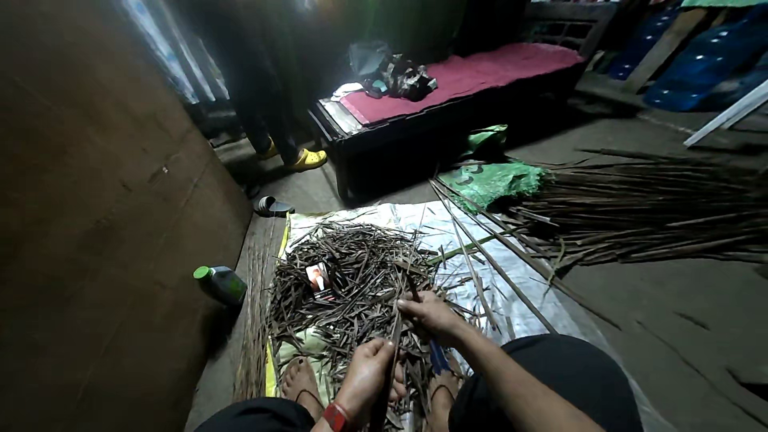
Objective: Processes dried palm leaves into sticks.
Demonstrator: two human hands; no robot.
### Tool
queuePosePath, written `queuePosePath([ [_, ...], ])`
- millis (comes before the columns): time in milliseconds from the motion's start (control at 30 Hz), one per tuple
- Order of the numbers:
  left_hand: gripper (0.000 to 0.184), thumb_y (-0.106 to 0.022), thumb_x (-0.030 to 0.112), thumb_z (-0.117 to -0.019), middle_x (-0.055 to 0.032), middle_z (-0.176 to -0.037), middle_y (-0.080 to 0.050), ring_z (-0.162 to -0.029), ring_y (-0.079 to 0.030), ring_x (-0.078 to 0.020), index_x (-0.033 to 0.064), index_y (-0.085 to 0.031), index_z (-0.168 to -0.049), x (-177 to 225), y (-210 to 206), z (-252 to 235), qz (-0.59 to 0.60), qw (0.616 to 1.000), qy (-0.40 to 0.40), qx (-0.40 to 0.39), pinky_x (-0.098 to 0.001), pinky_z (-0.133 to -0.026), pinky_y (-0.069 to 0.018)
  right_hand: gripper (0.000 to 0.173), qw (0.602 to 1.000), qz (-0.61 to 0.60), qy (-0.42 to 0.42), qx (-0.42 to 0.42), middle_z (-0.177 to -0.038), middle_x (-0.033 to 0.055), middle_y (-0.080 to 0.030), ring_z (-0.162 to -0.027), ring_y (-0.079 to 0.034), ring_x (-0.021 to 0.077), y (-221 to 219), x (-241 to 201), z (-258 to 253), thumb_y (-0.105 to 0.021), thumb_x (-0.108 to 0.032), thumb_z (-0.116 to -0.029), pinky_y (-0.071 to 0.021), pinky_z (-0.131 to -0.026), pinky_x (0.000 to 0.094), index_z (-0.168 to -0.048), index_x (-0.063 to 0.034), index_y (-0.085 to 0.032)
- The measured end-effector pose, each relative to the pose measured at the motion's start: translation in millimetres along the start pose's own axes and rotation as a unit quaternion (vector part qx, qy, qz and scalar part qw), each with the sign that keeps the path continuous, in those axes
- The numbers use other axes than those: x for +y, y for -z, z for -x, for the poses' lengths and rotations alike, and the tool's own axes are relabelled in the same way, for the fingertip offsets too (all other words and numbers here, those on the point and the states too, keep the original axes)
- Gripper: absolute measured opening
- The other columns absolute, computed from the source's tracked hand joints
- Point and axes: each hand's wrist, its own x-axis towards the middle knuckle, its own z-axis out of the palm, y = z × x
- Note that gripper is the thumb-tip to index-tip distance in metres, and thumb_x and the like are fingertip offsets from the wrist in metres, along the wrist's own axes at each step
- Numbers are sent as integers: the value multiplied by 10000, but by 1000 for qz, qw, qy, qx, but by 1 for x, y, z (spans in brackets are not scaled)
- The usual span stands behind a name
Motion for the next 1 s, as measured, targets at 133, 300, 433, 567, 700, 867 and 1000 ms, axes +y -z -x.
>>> queuePosePath([
  [133, 347, -335, 219, -1141, -47, -633, -648, -531, -658, -131, 2, -588, -1047, 4, 2, 9, 8, 999, 28, -42, -260, -533, -574, 156, 993, -52, 37, 103, -587, -36, -475, -428, -429, 38, 11, -10, -9, -455, -150, -1105, -389, -418, 185, -1074, -22, -538],
  [300, 293, -364, 184, -1132, 5, -600, -540, -448, -526, -62, 10, -567, -1012, 2, 8, 3, 29, 999, 3, 14, -190, -442, -474, 247, 971, 214, 104, 33, -838, 96, -621, -671, -567, 136, 9, 6, 0, -473, -54, -1038, -504, -666, 315, -1164, 83, -637],
  [433, 255, -378, 142, -1124, 14, -588, -512, -437, -494, -50, 25, -566, -997, 3, 5, 1, 52, 998, -14, 42, -177, -426, -441, 200, 886, 442, 114, -74, -1011, 253, -689, -1000, -671, 394, -30, 19, 19, -583, -34, -933, -512, -893, 568, -1072, 72, -680],
  [567, 220, -369, 93, -1114, 23, -584, -492, -428, -455, -30, 45, -530, -972, 4, 2, 3, 72, 997, -3, 34, -154, -411, -396, 230, 819, 564, 104, -22, -1140, 279, -675, -1109, -659, 428, -38, 11, 23, -615, -57, -948, -504, -947, 571, -1105, 104, -662],
  [700, 280, -362, 194, -1134, 32, -584, -469, -426, -443, -30, 38, -538, -982, 2, 2, 6, 57, 998, 10, 8, -155, -413, -394, 299, 829, 550, 78, 56, -1167, 285, -679, -1147, -652, 434, -22, 15, 3, -584, -147, -996, -492, -989, 573, -1122, 112, -664],
  [867, 283, -378, 187, -1130, 27, -581, -483, -429, -456, -33, 30, -550, -969, 1, 0, 9, 54, 999, 5, -3, -158, -421, -410, 293, 802, 570, 119, 134, -1143, 265, -695, -1091, -685, 421, -6, 19, -12, -560, -151, -1015, -523, -935, 570, -1130, 95, -667],
  [1000, 291, -367, 178, -1131, 27, -571, -486, -422, -463, -32, 34, -543, -950, 1, -1, 11, 53, 998, 11, -22, -156, -416, -415, 306, 817, 545, 71, 174, -1250, 258, -666, -1182, -646, 417, 8, 2, -18, -548, -71, -1004, -488, -994, 580, -1268, 57, -636],
])
